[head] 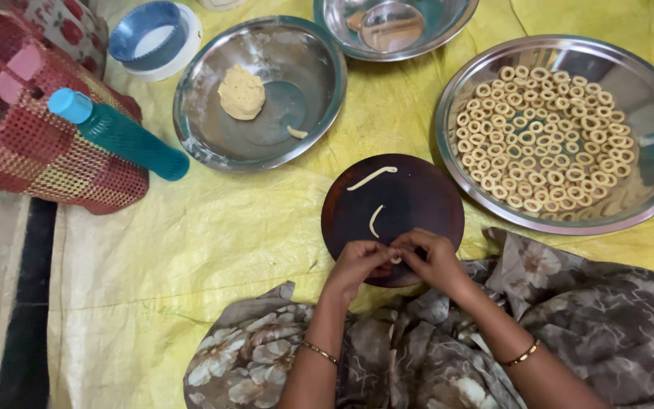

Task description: The person rolls small pieces of dough into thin strips on a wooden board, then joins the ends to form rings and places them into a metal tray. The process is repeated continuously with multiple dough pieces.

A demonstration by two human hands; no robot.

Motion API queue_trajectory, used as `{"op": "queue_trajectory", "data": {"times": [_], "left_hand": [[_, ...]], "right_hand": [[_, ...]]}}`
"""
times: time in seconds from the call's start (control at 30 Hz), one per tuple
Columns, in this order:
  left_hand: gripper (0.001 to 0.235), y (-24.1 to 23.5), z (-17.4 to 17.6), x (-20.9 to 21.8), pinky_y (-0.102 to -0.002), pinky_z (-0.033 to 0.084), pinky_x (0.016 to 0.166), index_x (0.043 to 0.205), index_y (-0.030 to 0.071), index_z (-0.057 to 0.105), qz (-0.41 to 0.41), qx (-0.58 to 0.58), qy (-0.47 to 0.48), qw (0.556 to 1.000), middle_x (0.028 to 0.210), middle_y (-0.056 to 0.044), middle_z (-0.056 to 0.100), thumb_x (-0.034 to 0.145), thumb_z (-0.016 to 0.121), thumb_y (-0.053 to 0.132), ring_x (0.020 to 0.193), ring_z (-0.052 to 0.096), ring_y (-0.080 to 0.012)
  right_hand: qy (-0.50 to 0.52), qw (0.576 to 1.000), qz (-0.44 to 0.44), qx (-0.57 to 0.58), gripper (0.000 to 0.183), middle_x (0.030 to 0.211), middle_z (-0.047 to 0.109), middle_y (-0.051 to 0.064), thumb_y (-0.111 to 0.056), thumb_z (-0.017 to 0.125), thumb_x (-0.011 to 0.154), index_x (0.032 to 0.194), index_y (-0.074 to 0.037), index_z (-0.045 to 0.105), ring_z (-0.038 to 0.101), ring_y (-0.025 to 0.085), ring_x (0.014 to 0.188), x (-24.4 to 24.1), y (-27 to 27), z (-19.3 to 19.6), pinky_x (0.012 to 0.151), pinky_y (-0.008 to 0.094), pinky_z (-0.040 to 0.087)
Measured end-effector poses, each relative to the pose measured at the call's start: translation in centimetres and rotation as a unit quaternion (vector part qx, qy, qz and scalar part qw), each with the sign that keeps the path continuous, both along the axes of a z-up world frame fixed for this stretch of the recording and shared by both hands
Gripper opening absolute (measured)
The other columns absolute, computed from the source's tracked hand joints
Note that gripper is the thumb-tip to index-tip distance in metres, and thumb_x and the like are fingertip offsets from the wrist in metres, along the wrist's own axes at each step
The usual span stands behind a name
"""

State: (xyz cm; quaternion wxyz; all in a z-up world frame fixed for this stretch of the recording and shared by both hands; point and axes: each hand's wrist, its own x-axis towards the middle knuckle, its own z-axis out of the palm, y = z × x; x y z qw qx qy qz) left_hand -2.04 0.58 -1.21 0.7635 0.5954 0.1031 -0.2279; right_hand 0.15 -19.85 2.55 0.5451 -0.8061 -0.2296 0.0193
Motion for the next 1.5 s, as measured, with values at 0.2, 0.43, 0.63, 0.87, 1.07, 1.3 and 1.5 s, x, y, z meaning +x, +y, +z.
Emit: {"op": "queue_trajectory", "data": {"times": [0.2, 0.43, 0.63, 0.87, 1.07, 1.3, 1.5], "left_hand": [[0.02, 0.1, -1.0, -1.3, -0.03, 0.061, 0.07, 0.099, 0.003, 0.075, 0.045, -0.047, -0.002, 0.998, 0.085, -0.005, 0.073, 0.096, 0.072, 0.022, 0.076, 0.07, -0.0129], [0.02, 0.5, 0.2, -2.0, -0.035, 0.061, 0.075, 0.097, 0.007, 0.073, 0.185, -0.11, 0.012, 0.977, 0.085, -0.004, 0.072, 0.096, 0.071, 0.026, 0.077, 0.068, -0.0138], [0.021, 0.9, 0.9, -2.7, -0.036, 0.061, 0.077, 0.097, 0.007, 0.072, 0.213, -0.2, 0.014, 0.956, 0.087, -0.005, 0.072, 0.096, 0.072, 0.028, 0.08, 0.07, -0.0166], [0.013, 1.8, 0.9, -3.1, -0.037, 0.06, 0.084, 0.095, 0.011, 0.069, 0.218, -0.26, -0.03, 0.94, 0.094, -0.004, 0.072, 0.093, 0.076, 0.022, 0.09, 0.069, -0.0167], [0.012, 1.8, 0.4, -2.7, -0.036, 0.057, 0.086, 0.095, 0.01, 0.071, 0.244, -0.24, -0.046, 0.939, 0.099, -0.004, 0.072, 0.093, 0.076, 0.02, 0.096, 0.068, -0.0161], [0.015, 1.8, 0.2, -2.4, -0.036, 0.056, 0.086, 0.101, 0.009, 0.072, 0.278, -0.234, -0.01, 0.932, 0.104, -0.006, 0.075, 0.093, 0.074, 0.022, 0.099, 0.068, -0.0175], [0.019, 1.6, 0.0, -2.3, -0.036, 0.055, 0.087, 0.106, 0.007, 0.072, 0.273, -0.195, 0.019, 0.942, 0.107, -0.007, 0.075, 0.094, 0.073, 0.022, 0.1, 0.068, -0.0175]], "right_hand": [[0.055, 0.997, -0.052, 0.035, 0.021, 0.095, 0.076, 0.008, -0.009, 0.07, 0.092, 0.111, -0.001, 0.073, 0.072, 0.014, 0.09, -0.6, -1.6, 0.2, 0.077, 0.029, 0.055], [0.098, 0.99, -0.097, 0.022, 0.02, 0.094, 0.078, 0.009, -0.011, 0.069, 0.095, 0.113, -0.003, 0.074, 0.068, 0.015, 0.084, -1.1, -5.0, -2.9, 0.071, 0.029, 0.052], [-0.076, 0.981, -0.138, -0.11, 0.017, 0.098, 0.076, 0.015, -0.015, 0.074, 0.088, 0.102, -0.004, 0.077, 0.074, 0.03, 0.084, -2.4, -4.3, -6.4, 0.073, 0.036, 0.056], [-0.049, 0.981, -0.162, -0.09, 0.015, 0.097, 0.076, 0.015, -0.015, 0.072, 0.09, 0.1, -0.006, 0.077, 0.074, 0.03, 0.083, -2.3, -4.0, -6.9, 0.074, 0.037, 0.056], [-0.004, 0.98, -0.162, -0.113, 0.016, 0.098, 0.076, 0.014, -0.015, 0.072, 0.089, 0.101, -0.007, 0.078, 0.073, 0.029, 0.078, -2.1, -3.9, -6.5, 0.071, 0.037, 0.056], [-0.017, 0.982, -0.155, -0.111, 0.015, 0.099, 0.076, 0.014, -0.013, 0.071, 0.089, 0.101, -0.007, 0.078, 0.074, 0.029, 0.083, -1.7, -3.9, -6.8, 0.074, 0.038, 0.056], [-0.002, 0.982, -0.151, -0.11, 0.016, 0.099, 0.077, 0.013, -0.013, 0.07, 0.089, 0.102, -0.006, 0.077, 0.075, 0.027, 0.081, -1.4, -4.0, -7.6, 0.074, 0.037, 0.057]]}}
